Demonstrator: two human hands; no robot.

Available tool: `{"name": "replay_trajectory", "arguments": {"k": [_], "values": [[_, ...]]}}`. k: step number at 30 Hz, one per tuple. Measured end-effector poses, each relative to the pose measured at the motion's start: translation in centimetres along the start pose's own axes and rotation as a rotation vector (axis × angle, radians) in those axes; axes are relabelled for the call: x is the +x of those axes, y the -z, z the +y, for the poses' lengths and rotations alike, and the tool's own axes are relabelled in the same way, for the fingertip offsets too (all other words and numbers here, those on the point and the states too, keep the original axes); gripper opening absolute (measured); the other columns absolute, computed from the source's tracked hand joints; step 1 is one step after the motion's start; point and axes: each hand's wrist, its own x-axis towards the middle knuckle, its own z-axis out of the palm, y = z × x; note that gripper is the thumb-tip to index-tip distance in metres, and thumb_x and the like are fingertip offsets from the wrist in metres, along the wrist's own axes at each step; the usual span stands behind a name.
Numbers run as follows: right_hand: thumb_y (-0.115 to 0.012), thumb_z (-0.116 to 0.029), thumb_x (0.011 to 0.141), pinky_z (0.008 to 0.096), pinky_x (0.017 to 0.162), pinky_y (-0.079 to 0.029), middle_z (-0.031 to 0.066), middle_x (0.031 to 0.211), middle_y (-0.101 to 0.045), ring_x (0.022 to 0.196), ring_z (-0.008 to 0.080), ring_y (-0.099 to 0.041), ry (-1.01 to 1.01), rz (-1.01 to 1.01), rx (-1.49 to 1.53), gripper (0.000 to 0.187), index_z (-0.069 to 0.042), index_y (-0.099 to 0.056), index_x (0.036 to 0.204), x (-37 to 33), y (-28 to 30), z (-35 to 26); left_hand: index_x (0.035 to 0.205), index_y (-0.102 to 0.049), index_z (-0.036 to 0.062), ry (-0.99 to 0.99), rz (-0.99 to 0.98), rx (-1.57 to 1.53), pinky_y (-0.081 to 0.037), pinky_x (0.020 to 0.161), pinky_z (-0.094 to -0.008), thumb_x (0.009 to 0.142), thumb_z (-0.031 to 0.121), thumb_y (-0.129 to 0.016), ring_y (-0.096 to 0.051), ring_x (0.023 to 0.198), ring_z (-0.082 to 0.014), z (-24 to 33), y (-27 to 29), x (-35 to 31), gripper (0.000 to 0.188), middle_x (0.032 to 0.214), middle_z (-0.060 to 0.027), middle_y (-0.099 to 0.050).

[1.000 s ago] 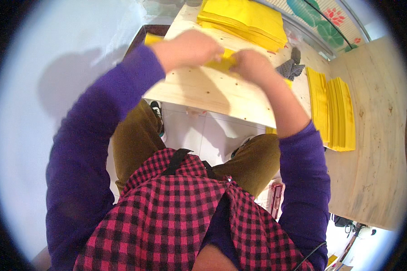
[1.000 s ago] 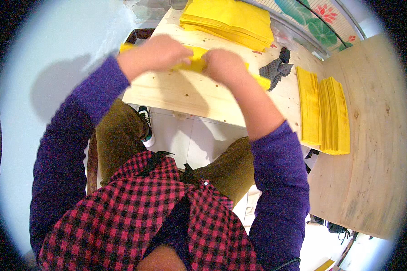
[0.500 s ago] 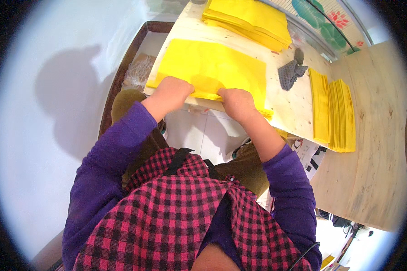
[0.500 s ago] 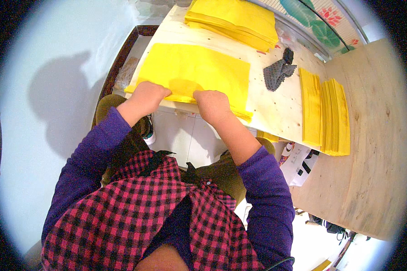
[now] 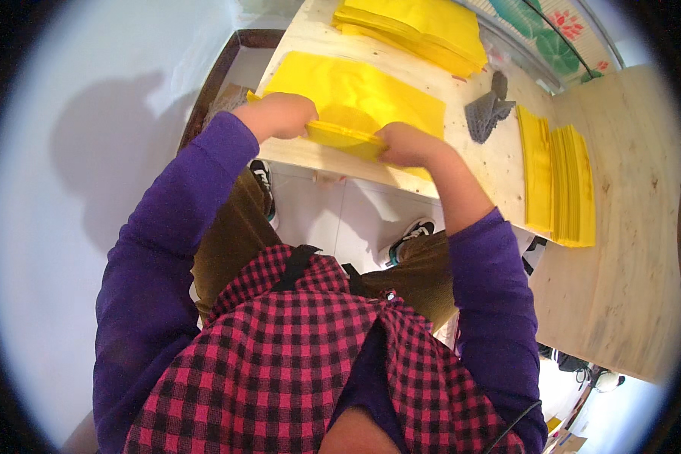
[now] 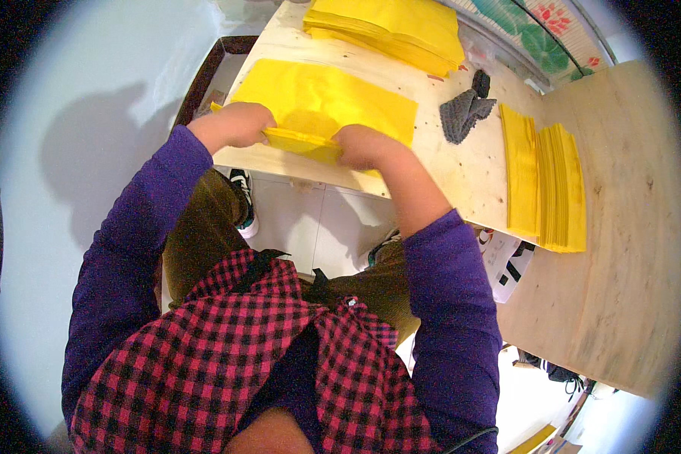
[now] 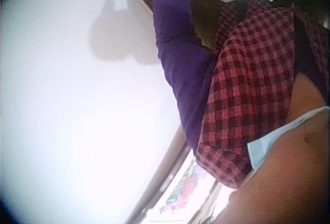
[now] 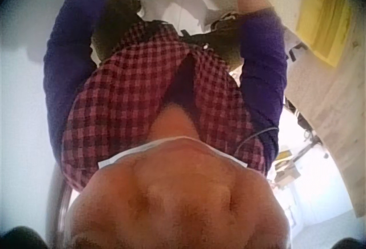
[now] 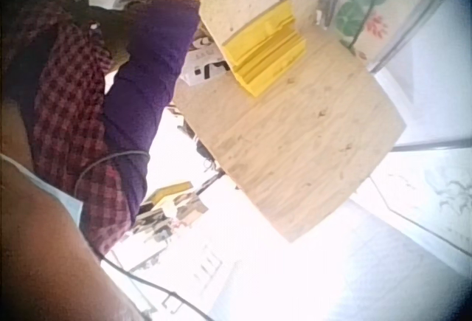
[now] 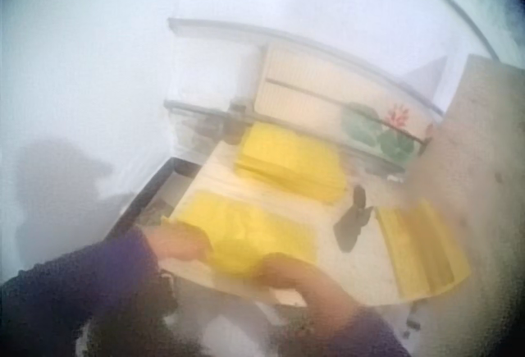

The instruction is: The person repeatedly folds large yellow sheets on a wooden table, pressing the creases and stacking the folded pieces. The person handles the sheets one at a time, aligning edges and smoothing folds before moving to the next sheet.

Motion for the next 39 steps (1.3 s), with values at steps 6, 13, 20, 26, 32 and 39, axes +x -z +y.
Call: {"name": "replay_trajectory", "arguments": {"k": [6, 13, 20, 26, 32, 39], "values": [[-0.077, -0.03, 0.072, 0.0389, 0.084, -0.049, 0.0168, 0.101, -0.069, 0.094, 0.033, -0.064, -0.1, -0.039, 0.261, 0.047, -0.006, -0.067, 0.111, 0.3, 2.6, 3.0, 0.108, -0.064, -0.0044, -0.014, -0.031, -0.148, -0.048, 0.084, -0.0391, 0.07, 0.033, -0.079, -0.063, 0.099, -0.033, -3.2, 0.2, 3.0, 0.055, 0.104, -0.0204, -0.067], [-0.076, -0.039, 0.073, 0.0394, 0.096, -0.044, 0.0194, 0.12, -0.062, 0.111, 0.0338, -0.058, -0.253, 0.005, 0.24, 0.065, 0.002, -0.06, 0.12, 0.9, 0.7, 5.0, 0.097, -0.066, -0.0036, 0.056, -0.137, -0.378, -0.046, 0.082, -0.0403, 0.082, 0.053, -0.064, -0.061, 0.092, -0.0331, -5.3, -0.1, 5.2, 0.059, 0.099, -0.0221, -0.065], [-0.075, -0.033, 0.073, 0.039, 0.096, -0.044, 0.0162, 0.124, -0.058, 0.115, 0.033, -0.053, -0.26, 0.383, 0.101, 0.055, -0.003, -0.061, 0.116, -0.7, 0.0, 3.3, 0.092, -0.067, -0.0044, -0.032, 0.074, -0.233, -0.048, 0.075, -0.0428, 0.083, 0.056, -0.062, -0.062, 0.083, -0.0365, -5.3, -2.2, 5.9, 0.061, 0.09, -0.0223, -0.065], [-0.071, -0.026, 0.076, 0.0397, 0.095, -0.044, 0.0115, 0.117, -0.058, 0.113, 0.0287, -0.052, -0.061, 0.753, -0.092, 0.047, -0.005, -0.056, 0.115, -0.3, -5.0, -3.1, 0.091, -0.067, -0.0031, -0.005, -0.028, -0.184, -0.048, 0.073, -0.0444, 0.078, 0.059, -0.063, -0.061, 0.082, -0.0379, -4.9, -0.8, 7.0, 0.064, 0.087, -0.021, -0.065], [-0.063, -0.02, 0.082, 0.0395, 0.083, -0.05, 0.0083, 0.102, -0.061, 0.099, 0.0274, -0.059, -0.082, 0.794, -0.139, 0.023, -0.006, -0.059, 0.1, 1.4, -6.5, -2.4, 0.098, -0.064, 0.0031, -0.05, 0.593, -0.055, -0.046, 0.079, -0.0417, 0.074, 0.046, -0.073, -0.059, 0.092, -0.034, -2.9, -1.6, 3.6, 0.05, 0.095, -0.0161, -0.063], [-0.06, -0.025, 0.085, 0.0436, 0.075, -0.051, 0.0108, 0.091, -0.064, 0.089, 0.0318, -0.062, -0.095, 0.719, 0.07, 0.018, -0.009, -0.063, 0.092, 2.0, -4.0, 0.0, 0.104, -0.063, 0.0073, -0.24, 0.609, 0.004, -0.042, 0.088, -0.0405, 0.077, 0.034, -0.071, -0.057, 0.101, -0.0286, -0.1, -4.4, 2.4, 0.039, 0.099, -0.0112, -0.062]]}}
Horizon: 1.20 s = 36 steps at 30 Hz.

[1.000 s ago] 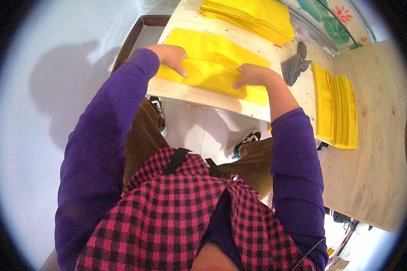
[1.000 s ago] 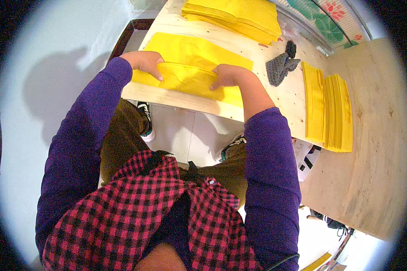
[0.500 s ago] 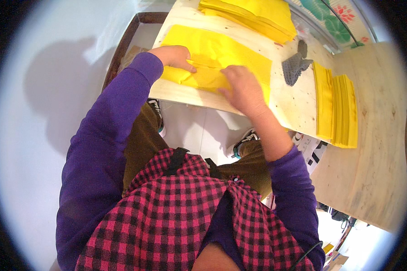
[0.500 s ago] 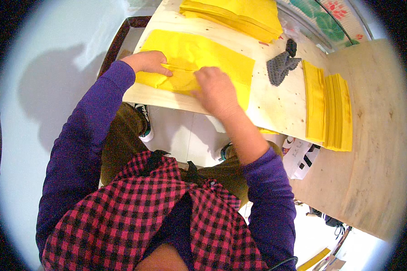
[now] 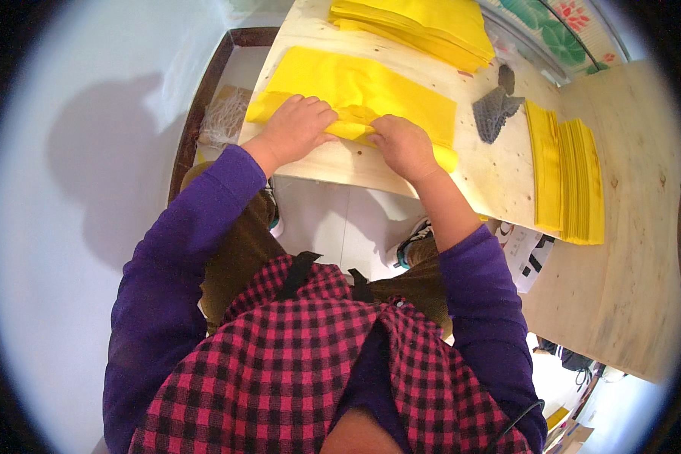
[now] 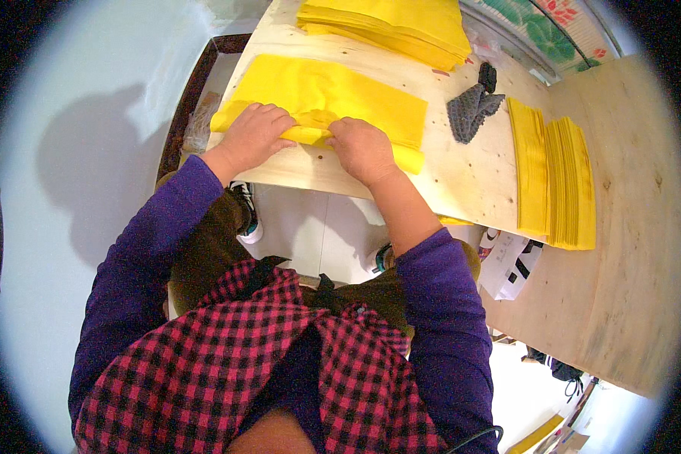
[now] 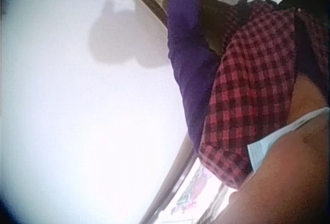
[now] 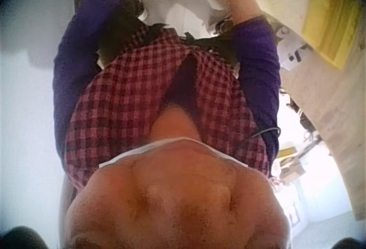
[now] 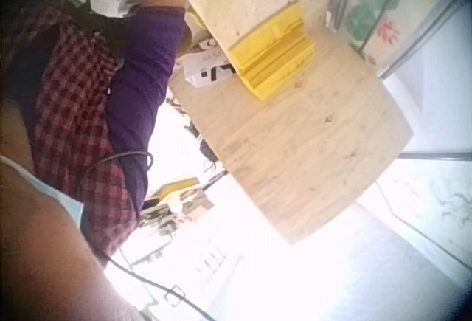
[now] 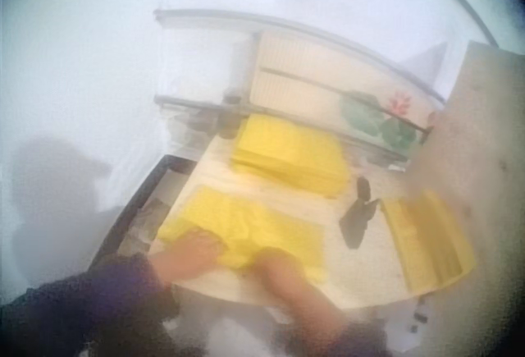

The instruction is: The person repeatedly folds large yellow sheets on a wooden table, pressing the creases and stacking the folded pieces. The person handles the sheets one at a time, aligning edges and smoothing folds before moving to the next sheet.

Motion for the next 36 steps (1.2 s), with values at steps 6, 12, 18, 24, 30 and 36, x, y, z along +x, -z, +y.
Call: {"name": "replay_trajectory", "arguments": {"k": [6, 12, 18, 24, 30, 36], "values": [[-0.061, -0.034, 0.086, 0.0449, 0.077, -0.051, 0.0129, 0.099, -0.064, 0.093, 0.0336, -0.062, -0.064, -0.062, 0.047, 0.031, -0.009, -0.06, 0.103, 0.9, 0.4, 0.9, 0.099, -0.065, 0.0052, 0.099, -0.314, -0.201, -0.046, 0.082, -0.0438, 0.083, 0.036, -0.067, -0.059, 0.094, -0.0326, -3.7, 0.1, 3.9, 0.034, 0.098, -0.0128, -0.063], [-0.067, -0.042, 0.08, 0.0437, 0.081, -0.049, 0.0147, 0.106, -0.062, 0.098, 0.0338, -0.06, -0.018, -0.131, 0.001, 0.051, -0.008, -0.055, 0.116, 1.8, 1.1, 1.4, 0.087, -0.067, 0.0011, 0.155, -0.47, -0.389, -0.047, 0.071, -0.0409, 0.087, 0.05, -0.06, -0.06, 0.076, -0.0322, -5.8, -0.4, 7.1, 0.05, 0.079, -0.0176, -0.063], [-0.066, -0.032, 0.077, 0.038, 0.083, -0.048, 0.0112, 0.105, -0.059, 0.099, 0.0278, -0.056, 0.112, 0.151, -0.22, 0.045, -0.005, -0.057, 0.111, 1.5, 0.4, 0.9, 0.074, -0.061, -0.0013, 0.187, -0.404, -0.436, -0.044, 0.062, -0.0397, 0.091, 0.058, -0.05, -0.053, 0.062, -0.031, -6.6, -2.3, 7.7, 0.063, 0.065, -0.0186, -0.056], [-0.058, -0.018, 0.078, 0.0357, 0.082, -0.046, 0.0093, 0.104, -0.058, 0.097, 0.024, -0.055, 0.164, 0.271, -0.319, 0.032, -0.005, -0.058, 0.107, 0.3, -2.5, 0.8, 0.081, -0.064, 0.0001, 0.203, -0.366, -0.367, -0.046, 0.068, -0.0407, 0.088, 0.055, -0.055, -0.057, 0.072, -0.033, -5.9, -2.0, 7.4, 0.056, 0.076, -0.0181, -0.06], [-0.061, -0.023, 0.08, 0.0397, 0.08, -0.048, 0.0116, 0.102, -0.061, 0.095, 0.0283, -0.058, 0.12, 0.036, -0.152, 0.026, -0.005, -0.058, 0.1, 1.8, -0.7, 2.5, 0.104, -0.061, 0.0041, -0.111, 0.097, 0.006, -0.046, 0.086, -0.0393, 0.079, 0.041, -0.069, -0.055, 0.099, -0.0309, -1.7, -1.3, 3.9, 0.045, 0.103, -0.0142, -0.06], [-0.065, -0.032, 0.082, 0.0416, 0.081, -0.048, 0.0132, 0.096, -0.063, 0.094, 0.0306, -0.059, 0.069, 0.11, -0.173, 0.03, -0.005, -0.059, 0.095, 3.1, -0.1, 2.4, 0.1, -0.062, 0.0042, 0.155, -0.156, 0.009, -0.046, 0.084, -0.0425, 0.084, 0.042, -0.062, -0.058, 0.099, -0.0334, -2.5, -2.2, 6.5, 0.041, 0.1, -0.0146, -0.062]]}}
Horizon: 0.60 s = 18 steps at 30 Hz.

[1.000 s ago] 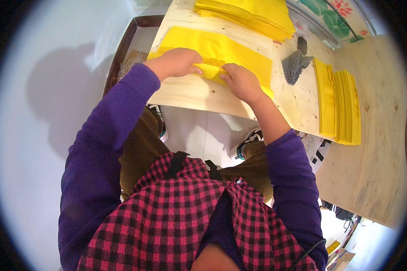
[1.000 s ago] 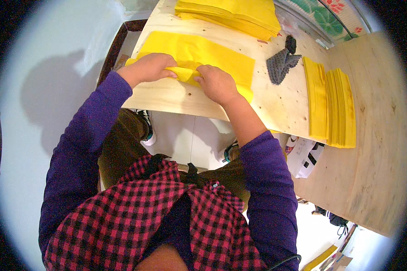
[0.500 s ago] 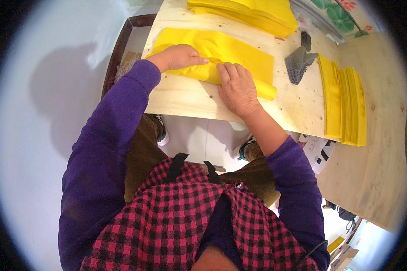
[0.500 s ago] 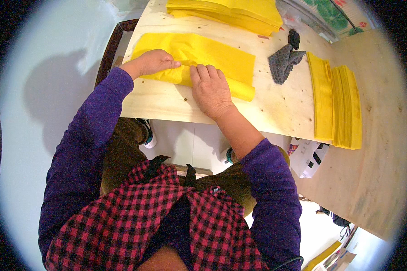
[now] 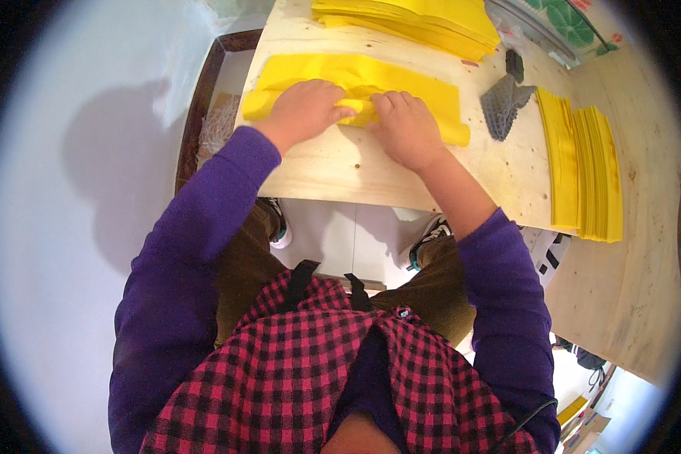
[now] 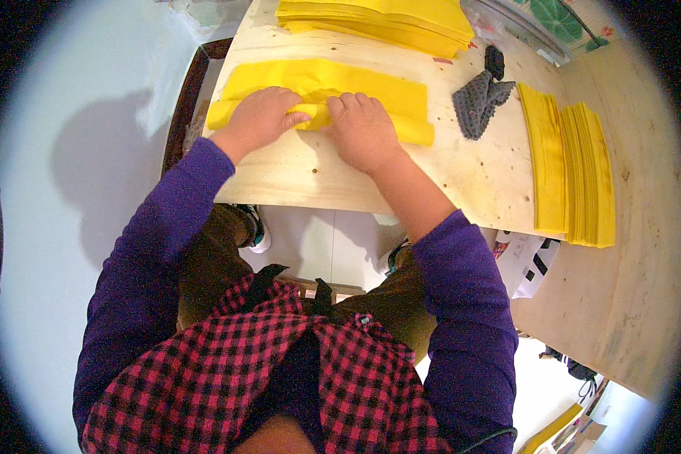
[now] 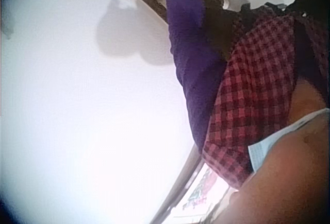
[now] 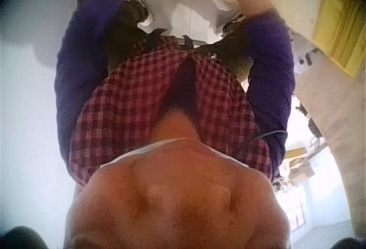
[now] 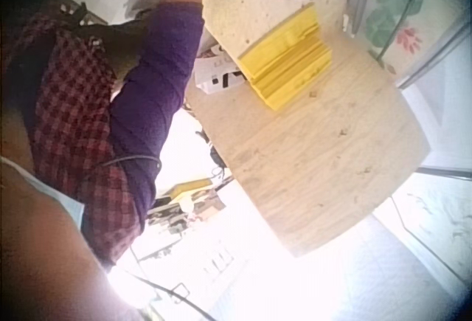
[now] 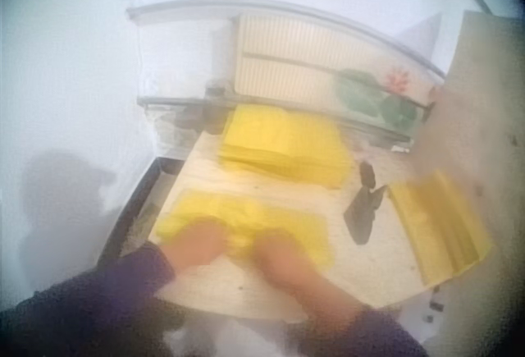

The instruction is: The person repeatedly folds large yellow sheets on a wooden table, pressing the creases and stacking the folded pieces. The person handles the sheets one at a time, aligning edges and smoothing folds before moving to the next sheet.

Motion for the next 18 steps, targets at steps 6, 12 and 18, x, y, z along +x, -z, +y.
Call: {"name": "replay_trajectory", "arguments": {"k": [6, 12, 18], "values": [[-0.068, -0.045, 0.077, 0.0418, 0.082, -0.047, 0.0137, 0.093, -0.062, 0.094, 0.0308, -0.06, -0.122, 0.012, -0.006, 0.045, -0.005, -0.059, 0.094, 0.9, -1.1, 0.4, 0.1, -0.06, 0.0053, 0.014, 0.053, -0.1, -0.045, 0.083, -0.042, 0.085, 0.041, -0.062, -0.057, 0.095, -0.033, -1.3, 0.2, 2.4, 0.039, 0.096, -0.0129, -0.061], [-0.068, -0.049, 0.076, 0.0412, 0.079, -0.047, 0.0121, 0.094, -0.06, 0.091, 0.0306, -0.058, -0.166, -0.046, 0.042, 0.048, -0.005, -0.058, 0.094, 2.8, -1.8, 2.1, 0.104, -0.056, 0.0063, -0.175, 0.421, 0.194, -0.043, 0.083, -0.0395, 0.082, 0.043, -0.064, -0.056, 0.094, -0.0291, -0.9, -1.3, 0.4, 0.043, 0.097, -0.0104, -0.059], [-0.066, -0.052, 0.077, 0.0413, 0.08, -0.048, 0.0117, 0.089, -0.059, 0.091, 0.0302, -0.057, -0.107, 0.168, -0.125, 0.049, -0.006, -0.06, 0.093, 1.7, -2.3, 1.7, 0.108, -0.055, 0.0037, -0.057, -0.028, -0.01, -0.043, 0.088, -0.0414, 0.085, 0.043, -0.061, -0.054, 0.1, -0.0328, -3.2, -0.3, 4.1, 0.046, 0.104, -0.0142, -0.058]]}}
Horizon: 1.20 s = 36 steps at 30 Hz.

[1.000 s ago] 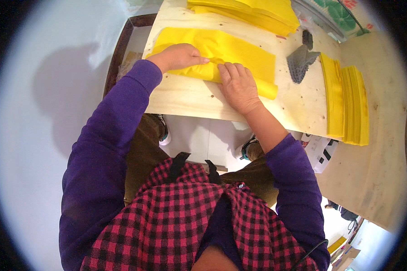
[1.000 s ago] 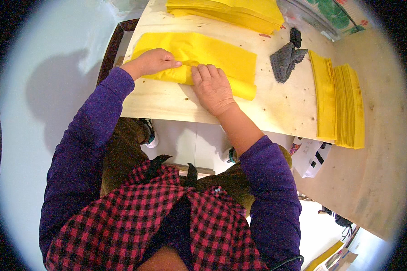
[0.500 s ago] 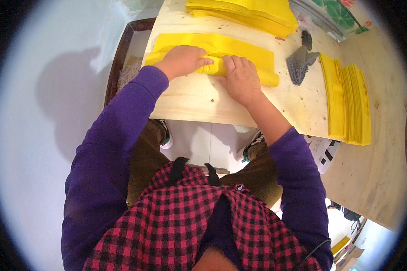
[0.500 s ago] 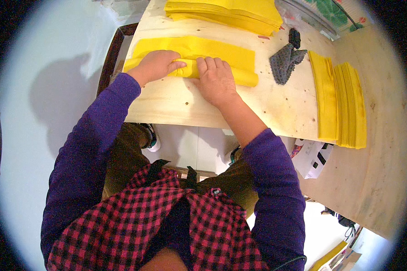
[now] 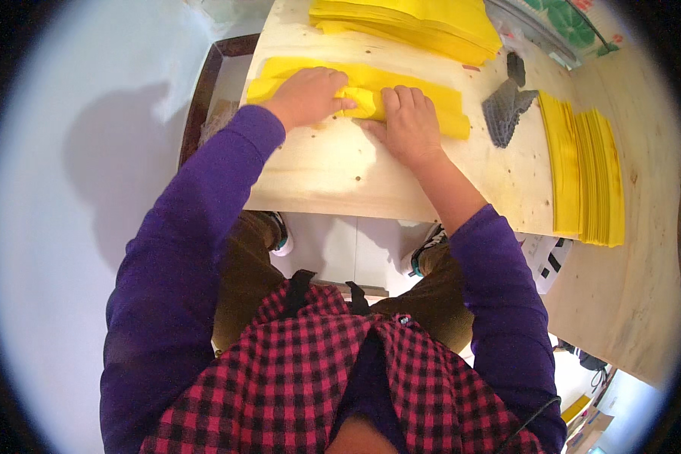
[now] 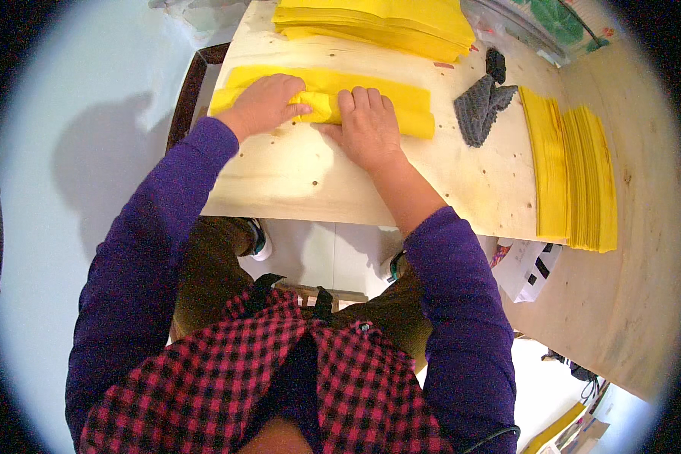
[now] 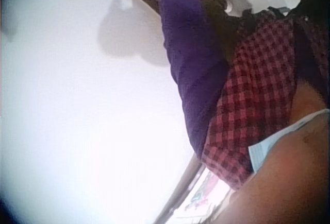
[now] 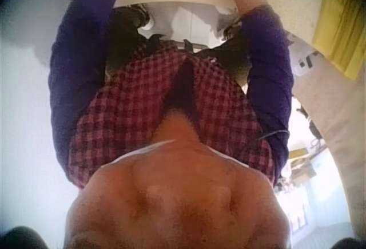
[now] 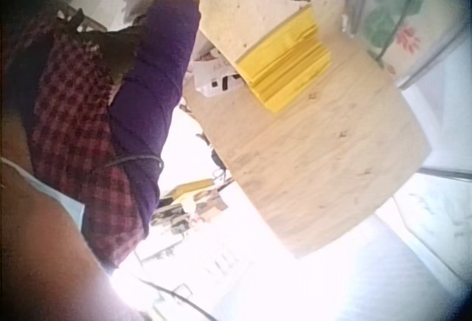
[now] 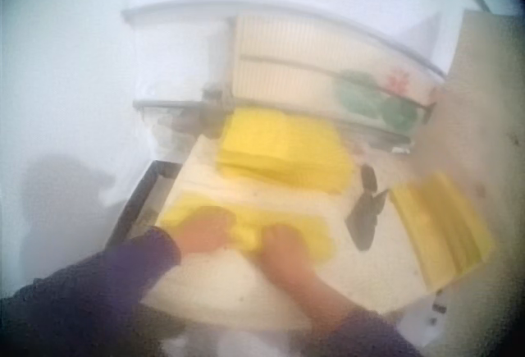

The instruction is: The person repeatedly folds large yellow sheets on a wooden table, pressing the creases and stacking the folded pieces. The person handles the sheets one at a time, aligning edges and smoothing folds before moving to the next sheet.

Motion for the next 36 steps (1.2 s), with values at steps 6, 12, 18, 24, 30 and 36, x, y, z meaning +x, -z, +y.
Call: {"name": "replay_trajectory", "arguments": {"k": [6, 12, 18, 24, 30, 36], "values": [[-0.066, -0.053, 0.078, 0.0423, 0.078, -0.05, 0.0133, 0.09, -0.059, 0.09, 0.0325, -0.058, -0.138, -0.329, 0.126, 0.05, -0.005, -0.062, 0.09, 3.9, 0.0, 2.3, 0.105, -0.055, 0.0034, -0.066, 0.222, 0.128, -0.043, 0.086, -0.0415, 0.087, 0.044, -0.059, -0.054, 0.1, -0.0318, 0.9, 0.8, 0.3, 0.045, 0.103, -0.0138, -0.058], [-0.066, -0.053, 0.078, 0.0422, 0.077, -0.05, 0.0125, 0.088, -0.06, 0.09, 0.0308, -0.058, -0.02, 0.028, 0.017, 0.051, -0.004, -0.062, 0.089, 3.7, -1.2, 2.2, 0.102, -0.055, 0.0043, -0.025, 0.079, 0.097, -0.043, 0.085, -0.0406, 0.088, 0.044, -0.058, -0.054, 0.1, -0.0303, -0.5, 0.6, 2.7, 0.042, 0.101, -0.0134, -0.059], [-0.063, -0.055, 0.08, 0.0398, 0.076, -0.05, 0.0121, 0.09, -0.062, 0.092, 0.0289, -0.059, -0.036, -0.144, -0.002, 0.052, -0.005, -0.062, 0.092, 4.9, -1.4, 3.2, 0.101, -0.055, 0.0042, -0.082, 0.158, 0.025, -0.044, 0.085, -0.0404, 0.088, 0.045, -0.059, -0.055, 0.099, -0.0304, -1.7, 1.3, 4.7, 0.043, 0.1, -0.013, -0.059], [-0.059, -0.057, 0.082, 0.0381, 0.079, -0.049, 0.0126, 0.096, -0.064, 0.097, 0.0283, -0.06, -0.106, -0.289, 0.073, 0.052, -0.006, -0.063, 0.095, 7.3, -2.3, 5.1, 0.103, -0.055, 0.0029, -0.127, 0.253, 0.16, -0.044, 0.085, -0.0409, 0.087, 0.045, -0.06, -0.056, 0.097, -0.031, -1.5, 0.1, 4.5, 0.046, 0.099, -0.0139, -0.058], [-0.063, -0.057, 0.079, 0.0391, 0.081, -0.048, 0.0137, 0.096, -0.064, 0.096, 0.0297, -0.06, 0.087, -0.016, 0.028, 0.054, -0.006, -0.061, 0.098, 6.3, -2.9, 5.2, 0.11, -0.054, 0.0018, -0.066, 0.091, 0.009, -0.043, 0.091, -0.0408, 0.086, 0.048, -0.06, -0.054, 0.105, -0.0326, -3.4, 0.3, 7.0, 0.053, 0.107, -0.0161, -0.058], [-0.066, -0.058, 0.076, 0.0407, 0.083, -0.048, 0.0149, 0.099, -0.064, 0.1, 0.0313, -0.06, -0.065, -0.248, 0.095, 0.057, -0.006, -0.06, 0.098, 8.2, -2.8, 6.3, 0.121, -0.051, 0.0036, -0.173, 0.209, 0.123, -0.041, 0.096, -0.0413, 0.082, 0.044, -0.066, -0.05, 0.114, -0.0324, -3.0, -0.5, 6.2, 0.059, 0.12, -0.015, -0.055]]}}
